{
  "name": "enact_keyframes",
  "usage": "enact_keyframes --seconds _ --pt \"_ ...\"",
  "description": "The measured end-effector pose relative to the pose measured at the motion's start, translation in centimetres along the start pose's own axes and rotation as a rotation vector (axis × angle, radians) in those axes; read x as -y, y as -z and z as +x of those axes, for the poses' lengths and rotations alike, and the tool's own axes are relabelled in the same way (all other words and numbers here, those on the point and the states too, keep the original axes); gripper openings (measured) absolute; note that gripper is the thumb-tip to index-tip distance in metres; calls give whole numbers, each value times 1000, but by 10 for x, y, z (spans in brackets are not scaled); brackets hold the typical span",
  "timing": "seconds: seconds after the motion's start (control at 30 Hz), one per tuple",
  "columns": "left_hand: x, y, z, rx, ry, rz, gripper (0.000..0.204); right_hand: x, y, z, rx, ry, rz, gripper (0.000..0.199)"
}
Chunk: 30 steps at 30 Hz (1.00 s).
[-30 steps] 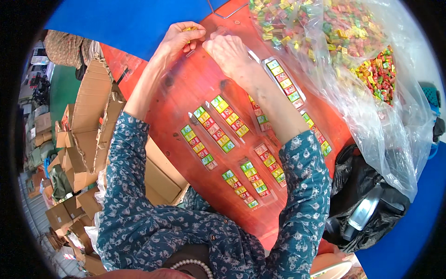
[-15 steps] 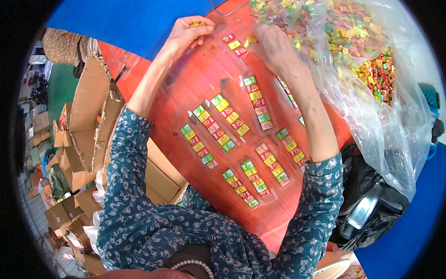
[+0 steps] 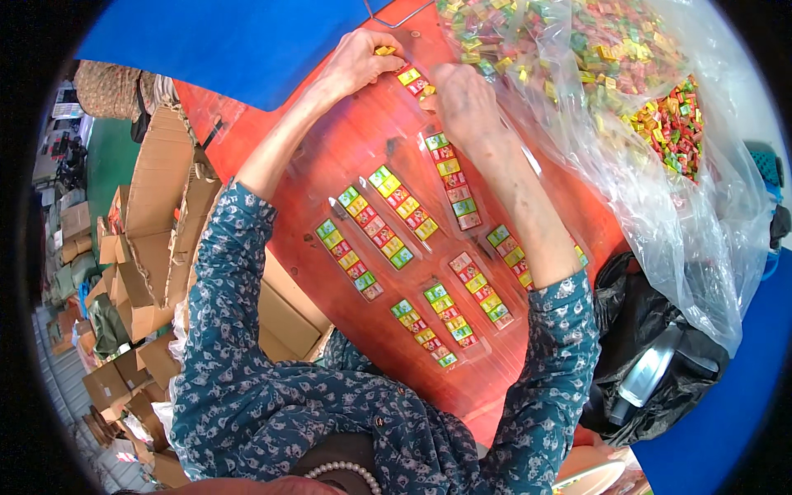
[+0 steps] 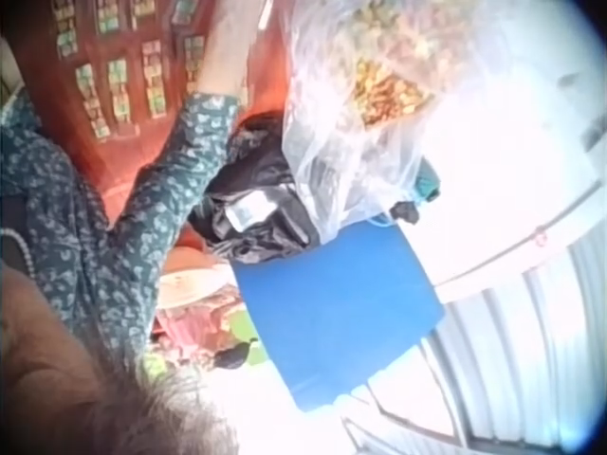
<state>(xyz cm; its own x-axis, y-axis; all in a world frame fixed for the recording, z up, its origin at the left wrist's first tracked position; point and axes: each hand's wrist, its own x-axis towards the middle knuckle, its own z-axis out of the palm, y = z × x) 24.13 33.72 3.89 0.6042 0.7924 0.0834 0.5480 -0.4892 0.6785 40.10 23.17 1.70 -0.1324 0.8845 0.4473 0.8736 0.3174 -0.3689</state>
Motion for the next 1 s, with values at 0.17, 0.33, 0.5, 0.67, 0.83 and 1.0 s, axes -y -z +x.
enact_keyframes --seconds 0.17,0.33,0.5,0.67,0.83,1.0 --pt "7 -3 4 20 -40 -9 14 10 4 5 70 -336 206 22" --pt "10 -7 7 7 -43 -1 13 12 -1 3 32 -328 130 27" --pt "3 -6 8 21 -27 1 13 10 2 1 38 -353 174 29" --pt "-2 4 11 84 226 -382 10 3 21 9 43 -752 721 19" --pt "2 17 17 155 433 -985 28 -10 41 13 142 -889 1223 26" --pt "4 22 19 232 495 -1262 31 -10 42 16 79 -849 1199 25"
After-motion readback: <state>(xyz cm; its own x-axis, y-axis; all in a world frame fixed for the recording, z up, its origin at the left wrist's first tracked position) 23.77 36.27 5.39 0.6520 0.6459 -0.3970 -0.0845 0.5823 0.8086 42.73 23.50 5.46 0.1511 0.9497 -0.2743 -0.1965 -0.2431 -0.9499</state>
